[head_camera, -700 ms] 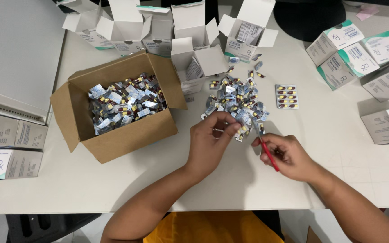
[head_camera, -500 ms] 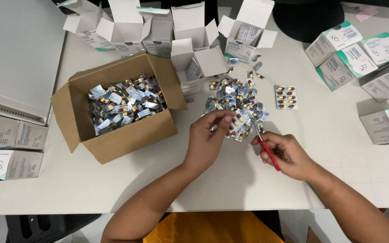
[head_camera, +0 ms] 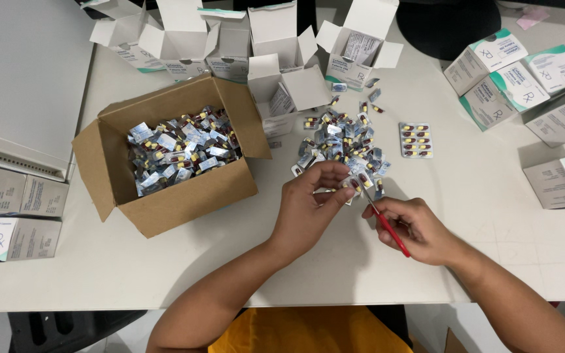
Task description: The person uses red scissors to cut individual blister packs from a strip, then places the cut pieces into a cardboard box. They also stack empty medicine boxes and gather loose blister pieces on the table.
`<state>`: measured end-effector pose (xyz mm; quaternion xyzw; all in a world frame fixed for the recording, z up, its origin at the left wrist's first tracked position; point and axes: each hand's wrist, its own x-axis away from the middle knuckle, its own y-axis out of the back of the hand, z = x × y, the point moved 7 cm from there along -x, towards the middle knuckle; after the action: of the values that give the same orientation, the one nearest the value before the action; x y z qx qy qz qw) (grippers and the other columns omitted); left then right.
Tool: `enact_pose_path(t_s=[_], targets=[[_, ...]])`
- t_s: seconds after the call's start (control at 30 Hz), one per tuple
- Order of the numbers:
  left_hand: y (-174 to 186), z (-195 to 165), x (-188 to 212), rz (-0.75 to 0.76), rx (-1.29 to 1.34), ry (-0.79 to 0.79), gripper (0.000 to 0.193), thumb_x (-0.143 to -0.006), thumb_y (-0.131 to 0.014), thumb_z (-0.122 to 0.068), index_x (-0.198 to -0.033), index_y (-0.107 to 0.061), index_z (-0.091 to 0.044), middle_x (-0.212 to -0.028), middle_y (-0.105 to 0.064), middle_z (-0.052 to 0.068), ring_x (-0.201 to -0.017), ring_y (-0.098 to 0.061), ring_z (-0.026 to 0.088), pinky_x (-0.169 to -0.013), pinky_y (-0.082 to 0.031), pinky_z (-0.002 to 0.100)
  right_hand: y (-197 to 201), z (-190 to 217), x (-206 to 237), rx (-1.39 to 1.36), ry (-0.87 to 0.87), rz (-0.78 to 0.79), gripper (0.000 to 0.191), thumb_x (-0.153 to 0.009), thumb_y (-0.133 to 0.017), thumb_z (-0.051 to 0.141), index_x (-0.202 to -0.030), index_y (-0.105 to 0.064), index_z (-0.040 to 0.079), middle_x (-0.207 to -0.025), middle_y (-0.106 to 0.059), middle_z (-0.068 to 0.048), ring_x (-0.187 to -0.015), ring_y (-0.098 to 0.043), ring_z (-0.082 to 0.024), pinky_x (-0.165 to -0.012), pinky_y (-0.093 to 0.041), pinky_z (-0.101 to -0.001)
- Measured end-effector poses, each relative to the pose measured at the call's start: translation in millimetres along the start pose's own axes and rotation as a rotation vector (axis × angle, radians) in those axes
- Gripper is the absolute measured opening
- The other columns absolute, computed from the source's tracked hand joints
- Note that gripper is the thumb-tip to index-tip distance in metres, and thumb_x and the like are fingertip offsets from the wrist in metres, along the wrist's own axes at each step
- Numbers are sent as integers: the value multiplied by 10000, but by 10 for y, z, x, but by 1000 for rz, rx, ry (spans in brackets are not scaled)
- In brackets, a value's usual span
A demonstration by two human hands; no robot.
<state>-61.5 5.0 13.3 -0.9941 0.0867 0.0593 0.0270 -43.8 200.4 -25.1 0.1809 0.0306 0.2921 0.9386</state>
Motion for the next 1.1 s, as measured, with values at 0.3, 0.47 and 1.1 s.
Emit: enact_pose_path(t_s=[0.3,0.47,1.1], targets=[[-100,-28,-80,12,-28,2,285,-928,-744,-51,-1195,-665,5,-1100,-728,61,-982,-703,111,-819,-647,266,118,3,14,-13,28,8,283,-847,-712,54,-1122,-701,-14,-695,-653,-34,-610,-608,-102,-569,-515,-270],[-162,-17,-270,24,-57,18,282,-924,-746,-63,-1187,-666,0,-1095,-727,58,-993,-711,110,-824,-652,260,281,-105,-90,60,-28,-3,287,-814,-752,59,-1093,-721,0,-581,-641,-17,-506,-594,-97,-494,-461,-267],[-12,148,-403,-38,93,83,282,-838,-847,-91,-1051,-677,-20,-956,-727,51,-875,-715,97,-795,-626,250,307,2,-175,34,58,52,336,-823,-743,181,-1103,-718,-4,-642,-606,-5,-469,-501,-75,-446,-368,-251]])
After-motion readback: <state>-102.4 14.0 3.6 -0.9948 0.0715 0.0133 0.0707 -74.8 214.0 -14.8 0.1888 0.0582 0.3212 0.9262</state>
